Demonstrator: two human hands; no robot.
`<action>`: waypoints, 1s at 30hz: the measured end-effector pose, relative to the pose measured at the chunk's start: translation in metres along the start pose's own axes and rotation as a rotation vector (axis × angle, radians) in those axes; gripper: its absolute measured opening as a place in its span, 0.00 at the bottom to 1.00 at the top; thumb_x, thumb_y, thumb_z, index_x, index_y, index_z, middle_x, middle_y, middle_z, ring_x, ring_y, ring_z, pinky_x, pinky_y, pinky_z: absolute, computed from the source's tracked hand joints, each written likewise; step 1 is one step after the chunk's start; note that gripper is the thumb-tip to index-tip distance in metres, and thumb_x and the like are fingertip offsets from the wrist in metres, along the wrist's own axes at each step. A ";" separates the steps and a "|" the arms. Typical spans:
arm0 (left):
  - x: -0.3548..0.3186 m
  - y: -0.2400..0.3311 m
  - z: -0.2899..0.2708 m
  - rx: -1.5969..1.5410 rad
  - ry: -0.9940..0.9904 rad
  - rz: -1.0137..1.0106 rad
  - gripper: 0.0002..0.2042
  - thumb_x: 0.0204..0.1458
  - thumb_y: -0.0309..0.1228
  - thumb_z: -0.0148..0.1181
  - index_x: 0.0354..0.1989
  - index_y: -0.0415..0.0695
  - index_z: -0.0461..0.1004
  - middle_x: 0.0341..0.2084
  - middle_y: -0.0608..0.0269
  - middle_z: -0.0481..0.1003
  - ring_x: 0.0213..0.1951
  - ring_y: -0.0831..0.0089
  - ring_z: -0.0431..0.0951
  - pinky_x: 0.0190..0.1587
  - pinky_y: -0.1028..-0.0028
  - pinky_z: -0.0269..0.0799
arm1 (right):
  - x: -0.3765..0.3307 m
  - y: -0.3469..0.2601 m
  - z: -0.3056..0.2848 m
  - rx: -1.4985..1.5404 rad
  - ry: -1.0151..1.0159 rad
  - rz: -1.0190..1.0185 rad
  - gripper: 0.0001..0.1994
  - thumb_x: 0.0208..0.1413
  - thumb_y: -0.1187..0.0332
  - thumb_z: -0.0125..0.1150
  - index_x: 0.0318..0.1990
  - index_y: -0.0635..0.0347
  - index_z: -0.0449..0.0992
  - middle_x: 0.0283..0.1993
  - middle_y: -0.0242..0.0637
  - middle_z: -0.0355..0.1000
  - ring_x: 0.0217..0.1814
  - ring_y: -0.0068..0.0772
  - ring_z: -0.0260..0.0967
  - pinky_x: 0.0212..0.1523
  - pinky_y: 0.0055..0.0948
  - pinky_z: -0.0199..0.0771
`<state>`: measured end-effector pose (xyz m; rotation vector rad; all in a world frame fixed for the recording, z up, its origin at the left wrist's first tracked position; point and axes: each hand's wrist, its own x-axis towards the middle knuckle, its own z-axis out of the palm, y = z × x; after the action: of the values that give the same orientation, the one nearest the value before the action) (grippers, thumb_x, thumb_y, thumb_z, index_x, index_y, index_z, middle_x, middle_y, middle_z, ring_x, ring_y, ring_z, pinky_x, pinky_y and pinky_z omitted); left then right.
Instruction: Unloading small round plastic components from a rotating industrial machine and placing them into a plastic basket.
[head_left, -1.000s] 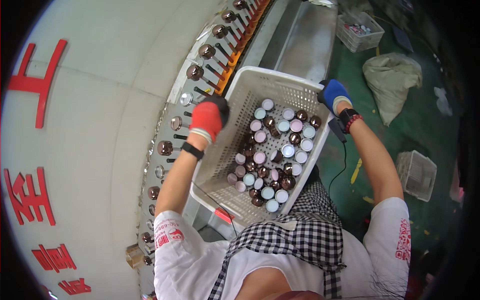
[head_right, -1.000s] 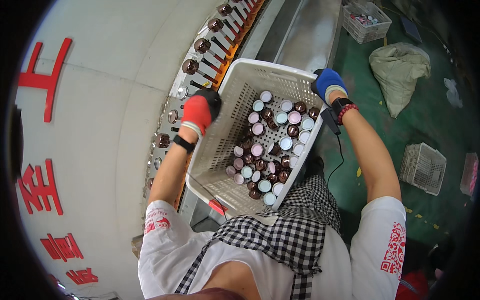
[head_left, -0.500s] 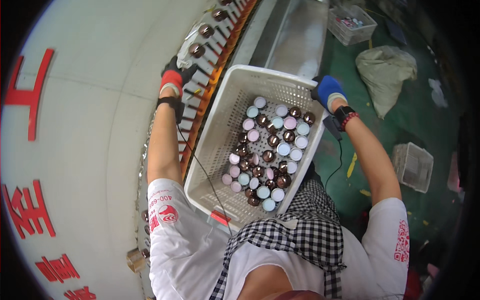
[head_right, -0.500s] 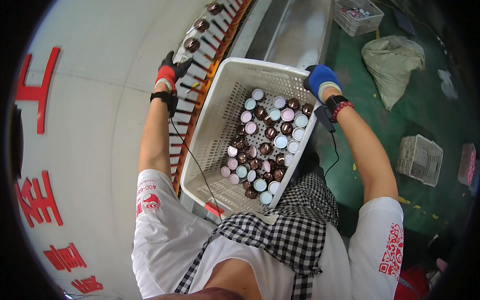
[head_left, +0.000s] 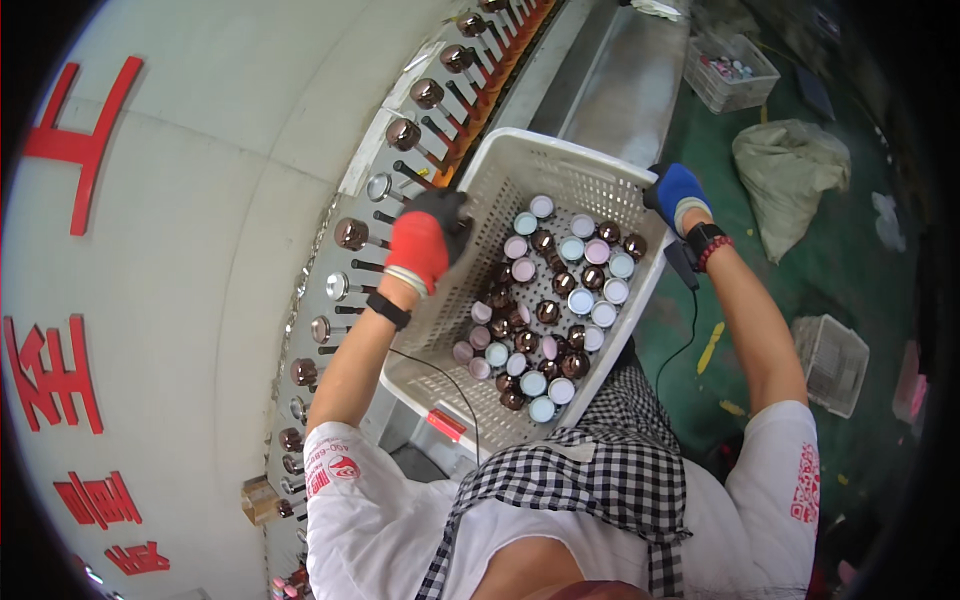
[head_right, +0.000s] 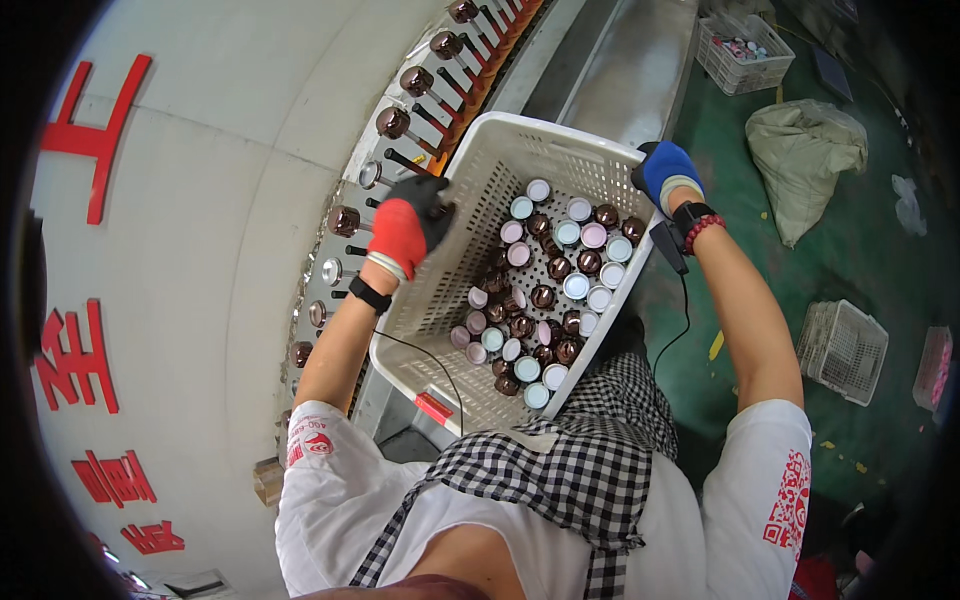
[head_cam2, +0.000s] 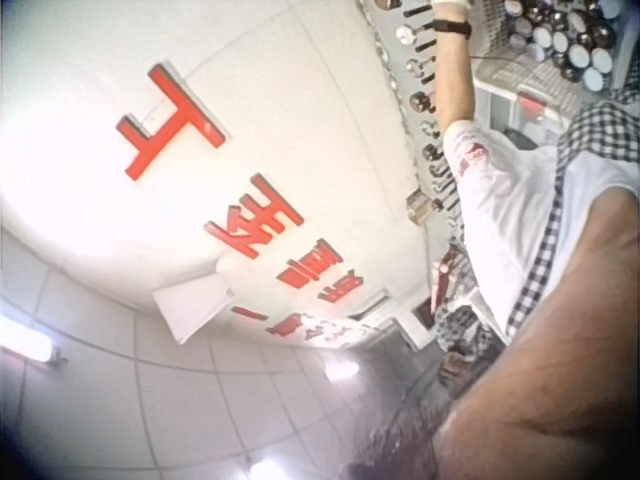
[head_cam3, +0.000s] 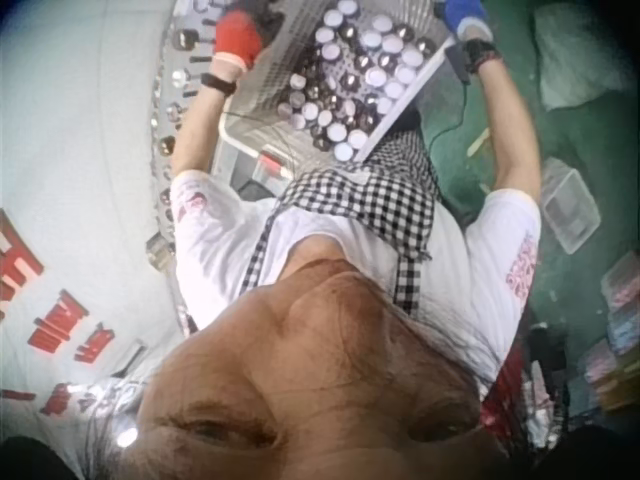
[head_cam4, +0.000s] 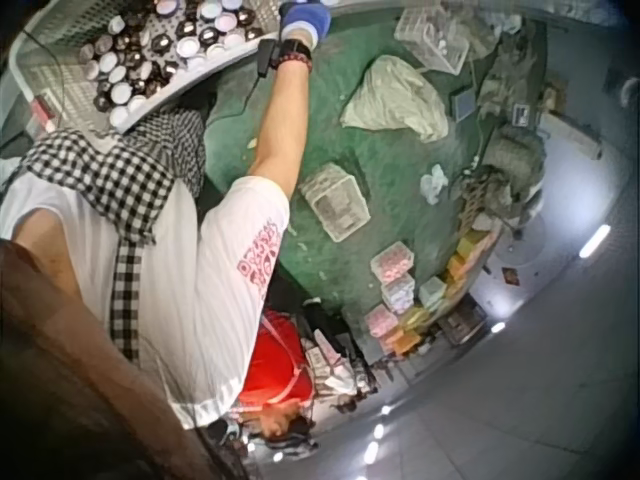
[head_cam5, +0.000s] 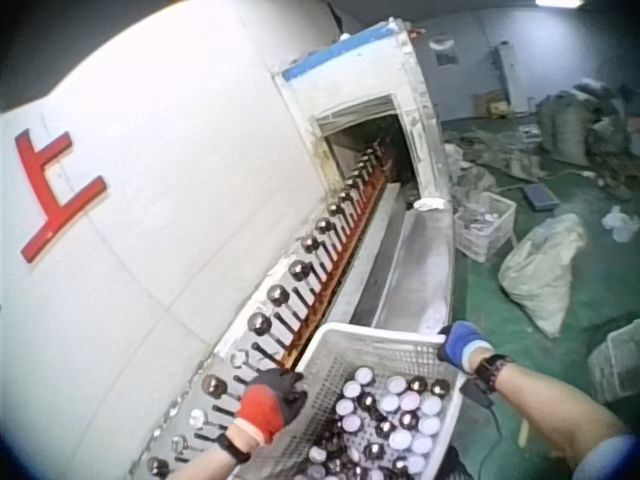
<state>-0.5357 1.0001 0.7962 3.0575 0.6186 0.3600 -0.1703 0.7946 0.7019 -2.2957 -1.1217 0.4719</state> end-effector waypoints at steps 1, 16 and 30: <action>-0.011 0.018 0.005 -0.250 -0.106 -0.114 0.24 0.50 0.39 0.74 0.55 0.42 0.81 0.45 0.44 0.82 0.46 0.44 0.82 0.51 0.53 0.79 | 0.004 0.002 0.001 -0.005 -0.034 -0.002 0.19 0.46 0.66 0.66 0.48 0.55 0.87 0.47 0.58 0.81 0.51 0.64 0.80 0.55 0.49 0.82; 0.084 -0.187 -0.008 0.031 0.170 -0.489 0.41 0.48 0.49 0.75 0.71 0.47 0.71 0.49 0.45 0.83 0.49 0.44 0.83 0.56 0.52 0.78 | 0.004 -0.017 0.006 0.076 -0.052 0.015 0.23 0.43 0.68 0.69 0.50 0.59 0.87 0.47 0.59 0.82 0.50 0.63 0.81 0.53 0.47 0.82; -0.026 0.029 -0.023 -0.283 -0.082 -0.168 0.34 0.48 0.37 0.74 0.66 0.44 0.74 0.50 0.43 0.79 0.52 0.44 0.80 0.54 0.52 0.77 | -0.005 0.001 -0.003 -0.060 -0.008 0.048 0.22 0.44 0.66 0.69 0.50 0.57 0.88 0.47 0.58 0.82 0.52 0.63 0.81 0.54 0.49 0.82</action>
<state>-0.5535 0.9623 0.8144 2.7148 0.7431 0.2888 -0.1710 0.7893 0.7038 -2.3794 -1.1006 0.4724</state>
